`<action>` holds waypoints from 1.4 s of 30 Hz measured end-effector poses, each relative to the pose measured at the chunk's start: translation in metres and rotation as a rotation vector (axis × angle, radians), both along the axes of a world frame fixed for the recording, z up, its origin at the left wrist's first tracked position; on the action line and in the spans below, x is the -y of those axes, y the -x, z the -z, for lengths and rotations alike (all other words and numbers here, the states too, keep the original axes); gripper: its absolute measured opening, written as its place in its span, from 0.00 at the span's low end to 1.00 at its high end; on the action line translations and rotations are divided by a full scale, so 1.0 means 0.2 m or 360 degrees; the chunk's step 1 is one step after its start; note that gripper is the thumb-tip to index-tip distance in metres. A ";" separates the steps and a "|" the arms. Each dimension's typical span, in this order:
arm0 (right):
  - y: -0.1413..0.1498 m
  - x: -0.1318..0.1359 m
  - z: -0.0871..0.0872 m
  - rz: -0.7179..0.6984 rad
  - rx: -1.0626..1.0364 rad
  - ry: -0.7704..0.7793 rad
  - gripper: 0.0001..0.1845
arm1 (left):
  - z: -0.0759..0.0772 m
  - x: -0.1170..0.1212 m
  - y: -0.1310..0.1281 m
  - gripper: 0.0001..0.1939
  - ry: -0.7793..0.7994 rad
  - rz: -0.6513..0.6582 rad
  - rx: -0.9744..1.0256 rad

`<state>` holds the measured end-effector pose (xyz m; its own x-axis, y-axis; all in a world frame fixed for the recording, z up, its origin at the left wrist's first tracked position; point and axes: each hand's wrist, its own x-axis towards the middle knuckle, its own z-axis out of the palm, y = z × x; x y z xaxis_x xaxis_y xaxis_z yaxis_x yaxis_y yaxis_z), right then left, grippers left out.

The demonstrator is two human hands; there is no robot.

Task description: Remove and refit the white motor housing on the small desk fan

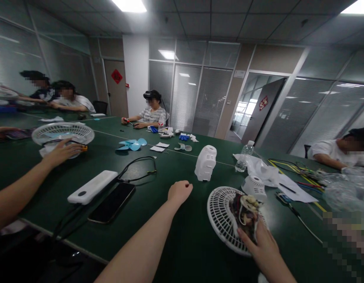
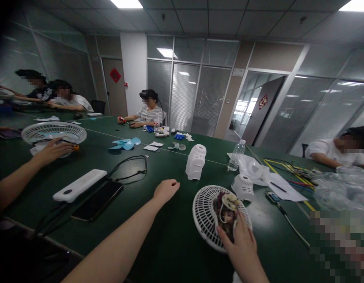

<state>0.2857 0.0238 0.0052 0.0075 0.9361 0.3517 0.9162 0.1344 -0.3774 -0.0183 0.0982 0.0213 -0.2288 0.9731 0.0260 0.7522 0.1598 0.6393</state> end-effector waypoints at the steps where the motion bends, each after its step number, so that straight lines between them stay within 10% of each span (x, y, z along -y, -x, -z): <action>1: 0.08 0.01 -0.01 -0.0046 -0.0052 0.0076 0.47 | 0.00 0.00 -0.01 0.16 -0.0014 0.0001 -0.0003; 7: 0.33 0.01 -0.23 -0.0580 -0.0583 0.0447 0.32 | 0.01 -0.04 0.04 0.16 -0.0052 -0.0010 0.0079; 12: 0.38 -0.28 -0.40 -0.0448 -0.0649 0.0075 0.16 | 0.01 -0.06 0.08 0.18 -0.0036 -0.0040 0.0112; 19: 0.66 -0.78 -0.39 -0.0181 -0.0570 -0.0206 0.39 | 0.05 -0.10 0.09 0.19 -0.0033 -0.0086 0.0178; 27: 0.82 -0.95 -0.34 -0.0035 -0.0686 -0.0273 0.41 | 0.10 -0.14 0.10 0.20 -0.0042 -0.0149 0.0288; 34: 0.70 -0.78 -0.48 -0.0127 -0.0982 -0.0595 0.40 | 0.12 -0.14 0.08 0.19 -0.0135 -0.0188 0.0344; 42: 0.44 -0.01 -0.31 -0.0371 -0.0576 -0.0488 0.42 | 0.10 -0.13 0.05 0.18 -0.0077 -0.0205 0.0284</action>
<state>0.1969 0.0266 0.0680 -0.0172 0.7819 0.6232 0.6673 0.4732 -0.5752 -0.0285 0.1234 0.0018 -0.3563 0.9342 0.0202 0.6018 0.2129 0.7698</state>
